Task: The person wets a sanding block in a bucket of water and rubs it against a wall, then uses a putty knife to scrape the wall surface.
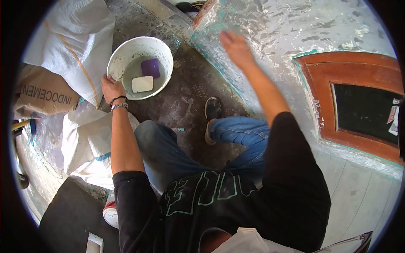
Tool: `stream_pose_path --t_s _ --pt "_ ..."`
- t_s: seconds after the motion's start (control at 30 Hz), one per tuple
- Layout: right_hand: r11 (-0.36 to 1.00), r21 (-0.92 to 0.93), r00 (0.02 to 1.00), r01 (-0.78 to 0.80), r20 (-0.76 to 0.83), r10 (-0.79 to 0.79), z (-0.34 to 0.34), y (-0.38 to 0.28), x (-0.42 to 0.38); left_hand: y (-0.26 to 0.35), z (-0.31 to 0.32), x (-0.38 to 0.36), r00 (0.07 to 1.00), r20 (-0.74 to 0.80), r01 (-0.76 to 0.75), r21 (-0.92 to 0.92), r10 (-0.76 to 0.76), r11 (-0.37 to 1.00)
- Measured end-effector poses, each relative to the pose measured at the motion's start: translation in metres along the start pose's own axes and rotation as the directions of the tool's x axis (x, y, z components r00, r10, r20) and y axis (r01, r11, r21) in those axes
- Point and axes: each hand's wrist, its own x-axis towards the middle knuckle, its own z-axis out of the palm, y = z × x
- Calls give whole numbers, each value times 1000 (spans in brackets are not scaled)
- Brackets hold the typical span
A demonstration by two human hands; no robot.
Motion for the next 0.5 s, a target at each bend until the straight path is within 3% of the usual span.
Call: stream_pose_path --t_s 0.03,0.1,0.17,0.2,0.23,0.3,0.33,0.4,0.43,0.47,0.5 --pt "1000 -8 1000 -6 -12 6 2 -1 -4 -9 7 4 999 -18 -27 -2 27 1000" --pt "972 -114 971 206 145 -189 -6 -6 -18 -8 4 9 1000 -9 -20 3 20 1000" --pt "995 83 984 -53 174 38 -52 18 -15 -5 3 4 1000 -1 -26 8 26 1000" --pt "998 49 998 -44 35 43 -67 43 -14 -3 4 4 1000 14 -28 13 28 1000" --pt "990 -131 996 45 -74 -55 -111 64 2 -3 5 4 1000 0 -27 -7 27 1000" --pt "907 -384 962 -176 -262 76 -180 80 23 -3 6 4 998 -54 -37 -31 36 999" --pt "911 -329 950 -249 -268 163 -206 70 36 -3 6 4 998 -51 -43 -24 42 999" --pt "897 -356 921 -264 -370 124 -163 65 37 -2 5 4 999 -43 -15 -18 14 1000" --pt "887 -411 974 -211 -161 157 -122 71 18 -4 5 6 999 -40 -27 -17 26 1000" --pt "987 -69 989 -143 -43 140 -81 61 14 -8 7 8 1000 -13 -19 -10 19 1000" --pt "994 13 993 -113 33 112 -55 38 10 -9 8 10 1000 6 -3 -8 3 1000"
